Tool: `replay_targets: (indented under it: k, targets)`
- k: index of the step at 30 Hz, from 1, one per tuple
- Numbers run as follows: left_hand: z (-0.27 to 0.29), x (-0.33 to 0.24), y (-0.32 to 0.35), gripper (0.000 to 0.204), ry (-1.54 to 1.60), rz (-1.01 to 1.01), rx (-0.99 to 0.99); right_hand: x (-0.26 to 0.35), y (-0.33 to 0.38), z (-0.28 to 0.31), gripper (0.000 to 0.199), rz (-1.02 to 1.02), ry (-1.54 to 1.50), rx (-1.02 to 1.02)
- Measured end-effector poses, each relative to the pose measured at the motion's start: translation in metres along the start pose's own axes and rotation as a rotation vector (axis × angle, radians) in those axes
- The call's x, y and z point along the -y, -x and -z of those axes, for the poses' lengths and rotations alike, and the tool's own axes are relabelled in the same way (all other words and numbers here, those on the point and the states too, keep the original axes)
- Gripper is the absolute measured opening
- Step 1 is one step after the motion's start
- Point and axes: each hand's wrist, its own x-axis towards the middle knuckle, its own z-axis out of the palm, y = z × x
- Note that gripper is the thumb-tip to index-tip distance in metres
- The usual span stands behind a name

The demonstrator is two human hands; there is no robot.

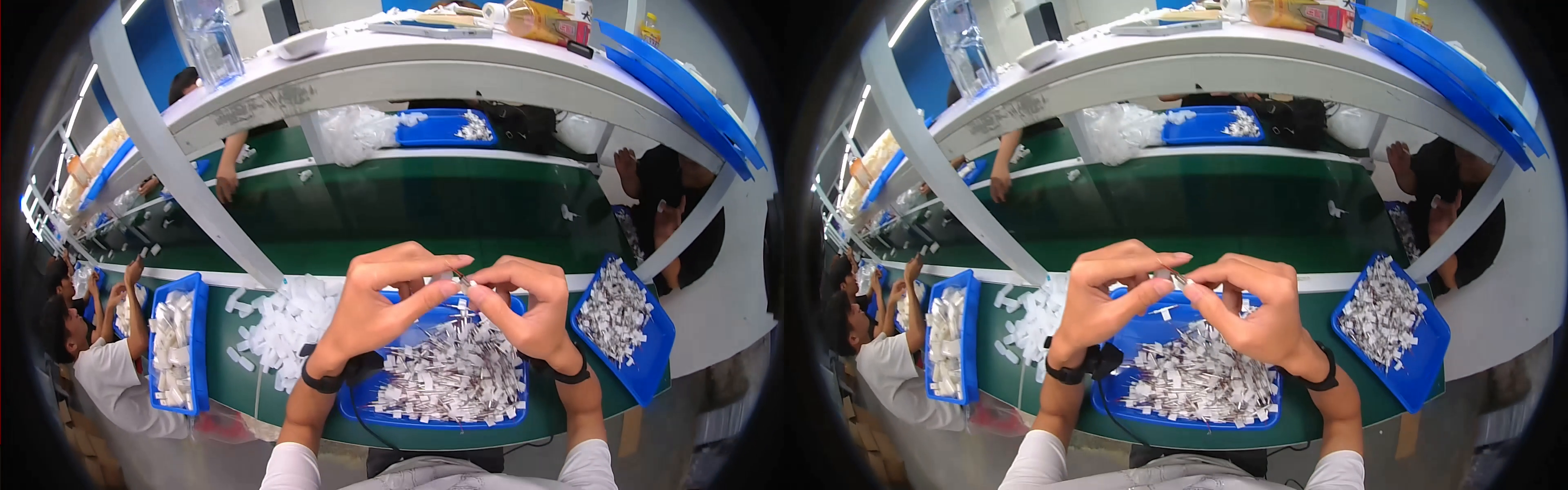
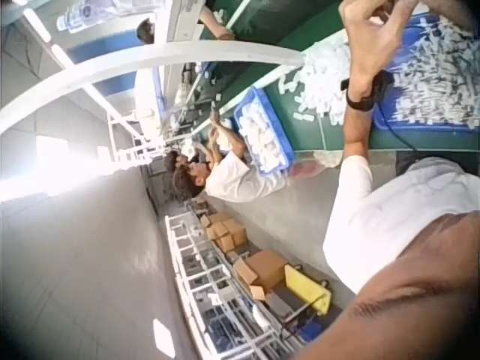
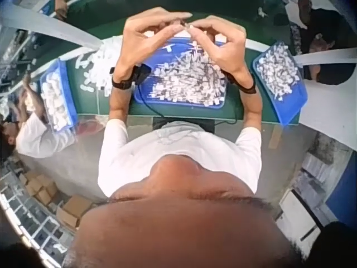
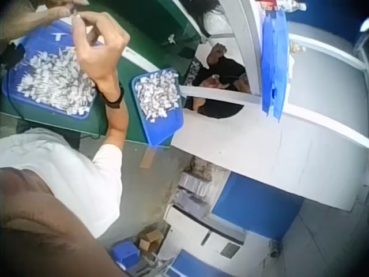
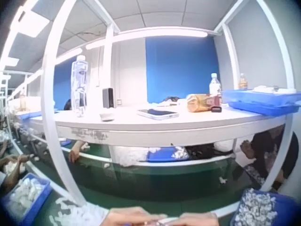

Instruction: Assembling small plastic and metal components at a production line workbench.

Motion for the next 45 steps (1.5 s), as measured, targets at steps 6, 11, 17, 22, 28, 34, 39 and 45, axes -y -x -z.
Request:
replay_targets:
  k: [6, 11, 17, 22, 28, 34, 39, 45]
  targets:
    - [-0.004, 0.013, 0.001, 0.028, 0.033, -0.065, 0.003, -0.008, 0.002, 0.001, 0.007, 0.026, 0.011, 0.014]
    - [-0.008, 0.008, 0.011, 0.032, -0.022, -0.036, 0.010, -0.005, 0.017, 0.002, 0.006, -0.028, -0.022, 0.016]
    - [-0.008, 0.001, 0.025, 0.032, 0.034, 0.009, 0.003, 0.002, 0.026, -0.008, 0.008, -0.052, -0.050, 0.013]
    - [-0.010, 0.003, 0.009, 0.032, 0.006, -0.034, -0.015, 0.001, 0.015, 0.000, 0.007, -0.015, -0.009, 0.000]
    - [-0.003, 0.011, 0.008, 0.029, -0.055, -0.077, -0.063, -0.006, 0.004, 0.001, 0.008, -0.002, -0.042, -0.002]
    - [-0.016, 0.005, 0.012, 0.035, -0.156, -0.065, -0.115, -0.005, 0.014, 0.003, 0.010, 0.010, -0.052, -0.021]
    - [-0.018, 0.002, 0.017, 0.036, -0.249, -0.112, -0.104, -0.003, 0.018, -0.002, 0.009, 0.000, -0.060, -0.040]
    - [-0.014, 0.003, 0.015, 0.036, -0.262, -0.118, -0.091, -0.001, 0.013, -0.005, 0.007, -0.034, -0.058, -0.045]
